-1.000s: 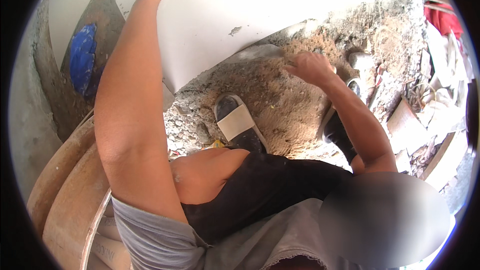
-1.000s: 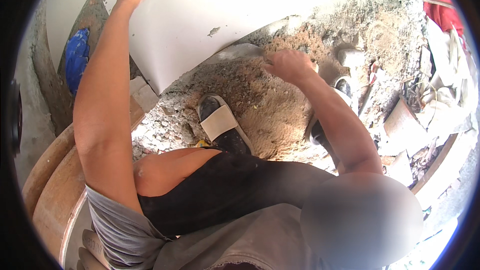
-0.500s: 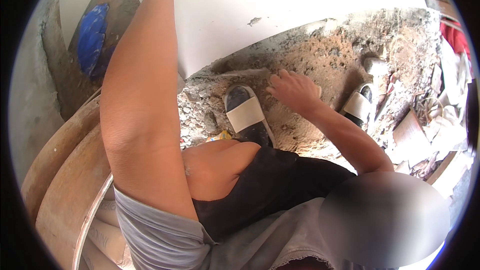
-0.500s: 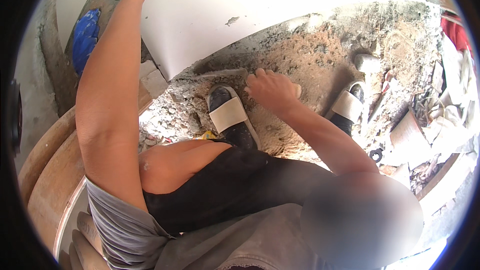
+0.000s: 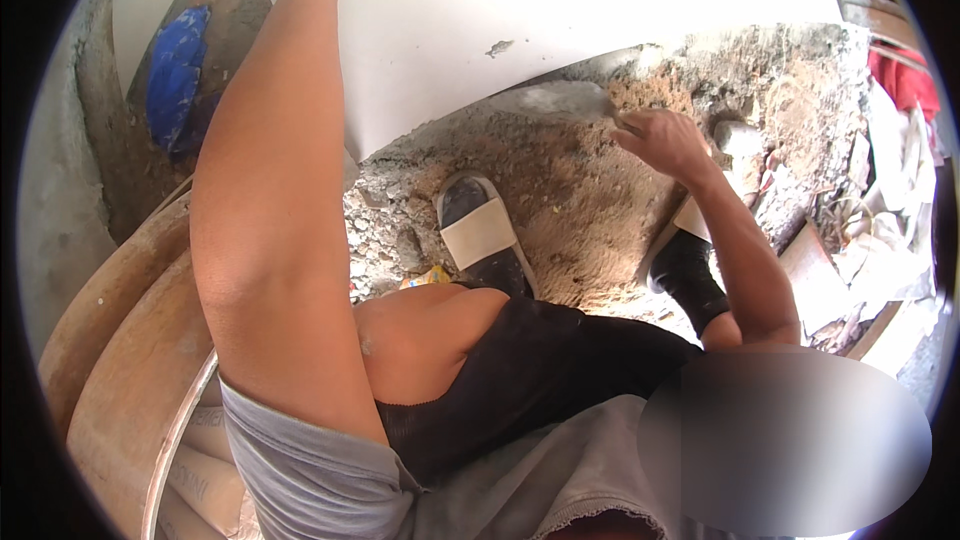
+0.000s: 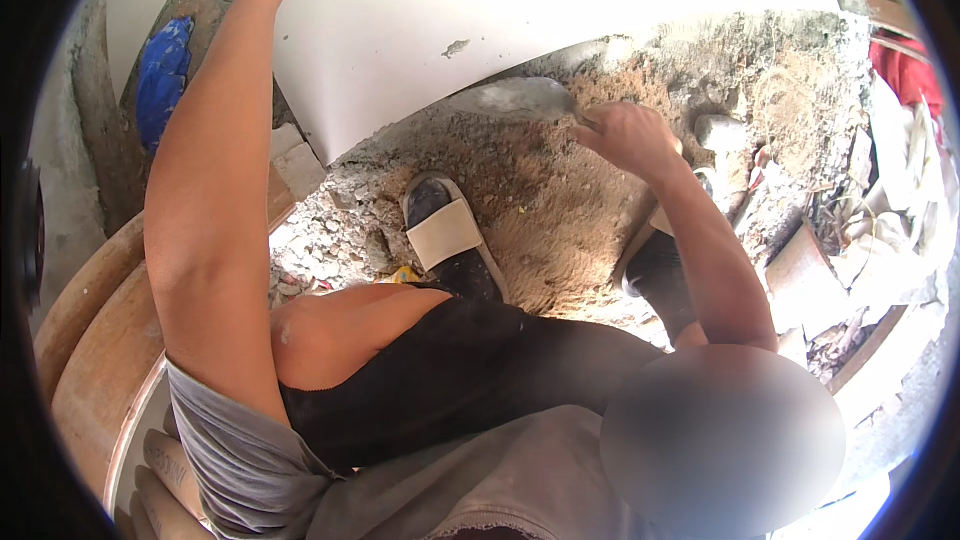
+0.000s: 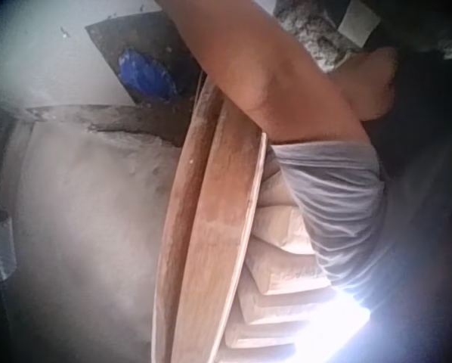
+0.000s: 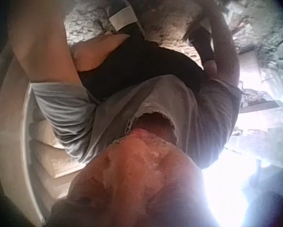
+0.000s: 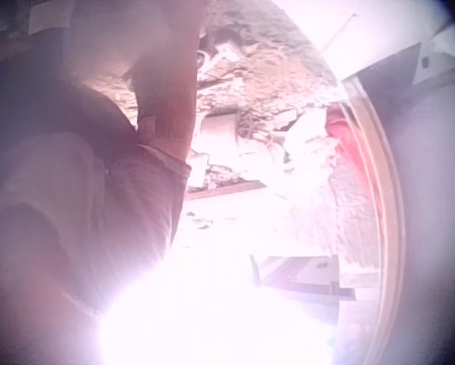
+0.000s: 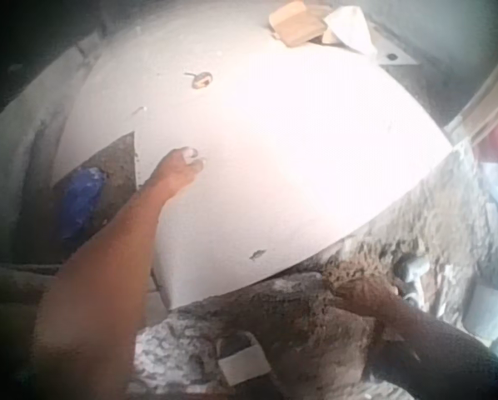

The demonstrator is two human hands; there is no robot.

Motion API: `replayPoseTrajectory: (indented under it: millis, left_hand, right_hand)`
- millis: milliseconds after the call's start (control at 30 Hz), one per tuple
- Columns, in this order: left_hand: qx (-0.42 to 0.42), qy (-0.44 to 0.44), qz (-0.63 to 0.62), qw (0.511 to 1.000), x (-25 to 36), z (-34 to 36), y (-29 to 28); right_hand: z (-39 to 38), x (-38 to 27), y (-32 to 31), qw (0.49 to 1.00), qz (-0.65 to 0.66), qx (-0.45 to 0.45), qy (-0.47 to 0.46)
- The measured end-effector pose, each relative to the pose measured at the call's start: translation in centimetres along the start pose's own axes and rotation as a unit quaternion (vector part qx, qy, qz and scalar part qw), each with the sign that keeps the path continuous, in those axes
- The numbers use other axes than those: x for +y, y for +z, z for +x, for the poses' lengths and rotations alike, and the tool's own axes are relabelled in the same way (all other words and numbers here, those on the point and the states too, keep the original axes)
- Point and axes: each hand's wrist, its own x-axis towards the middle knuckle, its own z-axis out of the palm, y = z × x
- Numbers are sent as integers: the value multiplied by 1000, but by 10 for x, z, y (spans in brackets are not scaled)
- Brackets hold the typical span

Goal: The person positions a large white tile onto a curved concrete surface, then uses a rubber mallet to tap it into place. They apply cement with a trowel along the edges and continue tapping to secure the tile. The person also uses a roll of tape to mark or measure a line on the tile surface.

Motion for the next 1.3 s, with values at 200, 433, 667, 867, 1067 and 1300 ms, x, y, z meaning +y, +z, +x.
replayPoseTrajectory:
  millis: [200,433,667,867,1067,1300]
  left_hand:
    - [-65,35,10,997,4,8,1]
    - [-32,76,59,995,13,19,14]
    - [-46,74,138,987,1,19,6]
    - [-53,45,147,987,9,8,0]
    - [-61,11,164,984,31,-8,-1]
    - [-73,26,186,979,36,-14,7]
  right_hand:
    - [-6,-16,20,991,-80,86,-70]
    - [24,27,3,998,34,54,0]
    - [16,97,-28,999,-8,43,16]
    - [-27,127,-25,995,-65,69,-4]
    - [-12,29,12,994,47,3,-103]
    - [17,37,-4,998,8,-27,-54]
